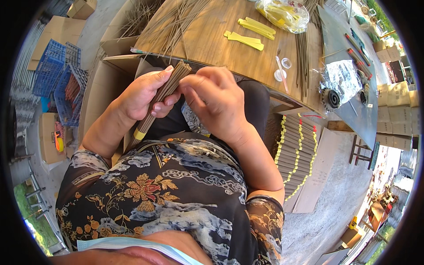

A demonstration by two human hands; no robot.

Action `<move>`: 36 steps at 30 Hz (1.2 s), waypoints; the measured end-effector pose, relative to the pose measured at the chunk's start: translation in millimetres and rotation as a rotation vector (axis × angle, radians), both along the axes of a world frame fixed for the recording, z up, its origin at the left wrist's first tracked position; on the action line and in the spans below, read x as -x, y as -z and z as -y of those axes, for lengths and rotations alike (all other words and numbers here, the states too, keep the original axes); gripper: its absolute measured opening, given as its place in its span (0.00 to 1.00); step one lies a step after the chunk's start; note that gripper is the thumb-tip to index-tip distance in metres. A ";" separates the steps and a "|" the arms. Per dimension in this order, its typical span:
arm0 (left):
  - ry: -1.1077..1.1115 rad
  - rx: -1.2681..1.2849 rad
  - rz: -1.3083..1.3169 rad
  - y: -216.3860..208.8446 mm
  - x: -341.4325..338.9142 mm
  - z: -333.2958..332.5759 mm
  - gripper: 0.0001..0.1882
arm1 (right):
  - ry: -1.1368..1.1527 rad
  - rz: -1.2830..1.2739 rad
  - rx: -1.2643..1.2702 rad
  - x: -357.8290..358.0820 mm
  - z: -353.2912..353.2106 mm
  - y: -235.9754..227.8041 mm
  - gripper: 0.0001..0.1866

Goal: The person gathers thin sticks, aligns them into a bundle, and secures the bundle with a yellow rubber band. The person repeats this process multiple times, placing the finished bundles on the table.

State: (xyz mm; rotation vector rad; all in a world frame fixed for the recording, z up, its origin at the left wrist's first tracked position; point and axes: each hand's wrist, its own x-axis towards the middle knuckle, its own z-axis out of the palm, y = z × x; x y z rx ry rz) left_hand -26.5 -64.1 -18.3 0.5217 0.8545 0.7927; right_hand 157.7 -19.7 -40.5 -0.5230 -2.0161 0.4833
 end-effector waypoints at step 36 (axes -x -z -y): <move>0.039 0.090 -0.064 13.5 -14.2 -12.2 0.20 | -0.085 0.064 0.086 -12.7 -9.7 13.9 0.14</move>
